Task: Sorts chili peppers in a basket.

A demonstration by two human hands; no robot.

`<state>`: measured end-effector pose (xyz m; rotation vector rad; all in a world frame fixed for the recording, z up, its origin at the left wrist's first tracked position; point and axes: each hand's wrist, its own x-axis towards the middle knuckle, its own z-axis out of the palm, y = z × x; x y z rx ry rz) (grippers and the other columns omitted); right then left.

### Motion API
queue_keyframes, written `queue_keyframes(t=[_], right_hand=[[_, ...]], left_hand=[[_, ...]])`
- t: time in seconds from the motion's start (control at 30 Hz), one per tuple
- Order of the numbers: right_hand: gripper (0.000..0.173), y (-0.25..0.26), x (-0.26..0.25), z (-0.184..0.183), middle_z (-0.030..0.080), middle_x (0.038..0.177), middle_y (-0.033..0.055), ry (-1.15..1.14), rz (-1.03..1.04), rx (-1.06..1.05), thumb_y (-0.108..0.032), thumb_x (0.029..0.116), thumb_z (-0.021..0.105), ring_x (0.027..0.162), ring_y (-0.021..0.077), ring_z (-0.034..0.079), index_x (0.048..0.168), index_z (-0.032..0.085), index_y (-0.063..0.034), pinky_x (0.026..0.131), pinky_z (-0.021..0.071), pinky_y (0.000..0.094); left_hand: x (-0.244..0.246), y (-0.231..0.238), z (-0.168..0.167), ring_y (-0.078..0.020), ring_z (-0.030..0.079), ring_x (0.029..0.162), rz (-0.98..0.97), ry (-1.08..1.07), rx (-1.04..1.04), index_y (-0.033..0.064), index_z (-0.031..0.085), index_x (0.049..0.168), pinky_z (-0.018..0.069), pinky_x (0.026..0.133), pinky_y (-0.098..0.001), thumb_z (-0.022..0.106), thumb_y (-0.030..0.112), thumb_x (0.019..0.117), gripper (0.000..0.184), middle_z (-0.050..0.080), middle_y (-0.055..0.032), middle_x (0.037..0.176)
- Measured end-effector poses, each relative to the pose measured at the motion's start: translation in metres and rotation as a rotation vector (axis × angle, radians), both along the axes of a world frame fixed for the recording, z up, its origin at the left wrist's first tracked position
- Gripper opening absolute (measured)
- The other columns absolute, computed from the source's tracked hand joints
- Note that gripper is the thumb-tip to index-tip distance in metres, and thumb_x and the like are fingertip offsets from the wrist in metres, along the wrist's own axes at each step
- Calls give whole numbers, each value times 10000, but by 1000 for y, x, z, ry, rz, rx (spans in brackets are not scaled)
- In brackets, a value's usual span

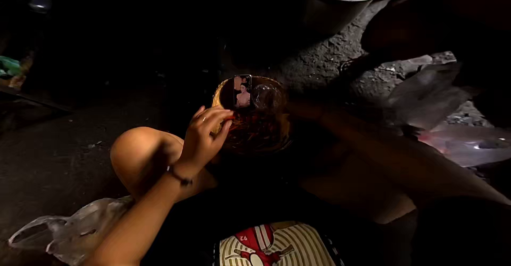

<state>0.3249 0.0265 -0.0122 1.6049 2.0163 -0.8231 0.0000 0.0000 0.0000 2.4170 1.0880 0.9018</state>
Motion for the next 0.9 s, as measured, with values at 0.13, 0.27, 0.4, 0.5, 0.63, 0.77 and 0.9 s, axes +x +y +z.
queue_keyframes(t=[0.13, 0.27, 0.4, 0.5, 0.63, 0.77, 0.9], right_hand=[[556, -4, -28, -49, 656, 1284, 237, 95, -160, 123, -48, 1003, 568, 1164, 468, 634, 1522, 511, -239, 953, 499, 678], [232, -13, -43, -93, 645, 1289, 227, 103, -192, 132, -59, 984, 611, 1132, 446, 647, 1188, 714, -23, 926, 527, 651], [148, -11, -30, -122, 681, 1218, 201, 111, -14, 203, -52, 948, 667, 1146, 421, 639, 1061, 751, -7, 939, 516, 639], [128, -4, -24, -129, 695, 1167, 193, 108, 7, 165, -33, 945, 660, 1147, 410, 636, 1034, 747, -4, 956, 503, 644], [255, 9, -30, -125, 646, 1302, 212, 99, 7, 45, 10, 969, 591, 1244, 437, 585, 1191, 714, -18, 1009, 480, 630], [283, 8, -33, -123, 668, 1249, 217, 105, -20, 29, 27, 979, 570, 1216, 441, 606, 1231, 691, -20, 987, 498, 625], [241, 0, -35, -109, 644, 1281, 220, 198, -113, 62, 4, 969, 601, 1237, 402, 599, 1186, 704, 16, 1047, 486, 568]], left_hand=[[57, 66, 17, -370, 707, 879, -135, 515, -425, 78, 675, 1306, 558, 831, -595, 629, 231, 1027, 322, 722, -185, 943], [83, 59, -8, -420, 676, 1048, -277, 1021, -656, 23, 728, 1074, 515, 860, -661, 684, 299, 972, 298, 713, -214, 1064], [94, 52, -26, -428, 631, 1182, -426, 1071, -849, 41, 678, 1250, 475, 970, -669, 637, 344, 1013, 387, 677, -221, 1230], [105, 66, -36, -392, 653, 1170, -454, 952, -777, 122, 665, 1323, 498, 976, -643, 622, 353, 1020, 384, 695, -178, 1227], [108, 85, -43, -381, 647, 1183, -411, 837, -696, 127, 661, 1341, 492, 979, -632, 617, 331, 1021, 382, 696, -168, 1236], [105, 83, -47, -404, 642, 1188, -413, 888, -787, 125, 638, 1370, 487, 959, -662, 602, 309, 1023, 395, 682, -188, 1260], [95, 74, -69, -392, 624, 1219, -393, 801, -743, 123, 657, 1344, 487, 988, -643, 605, 304, 1023, 372, 661, -180, 1301]])
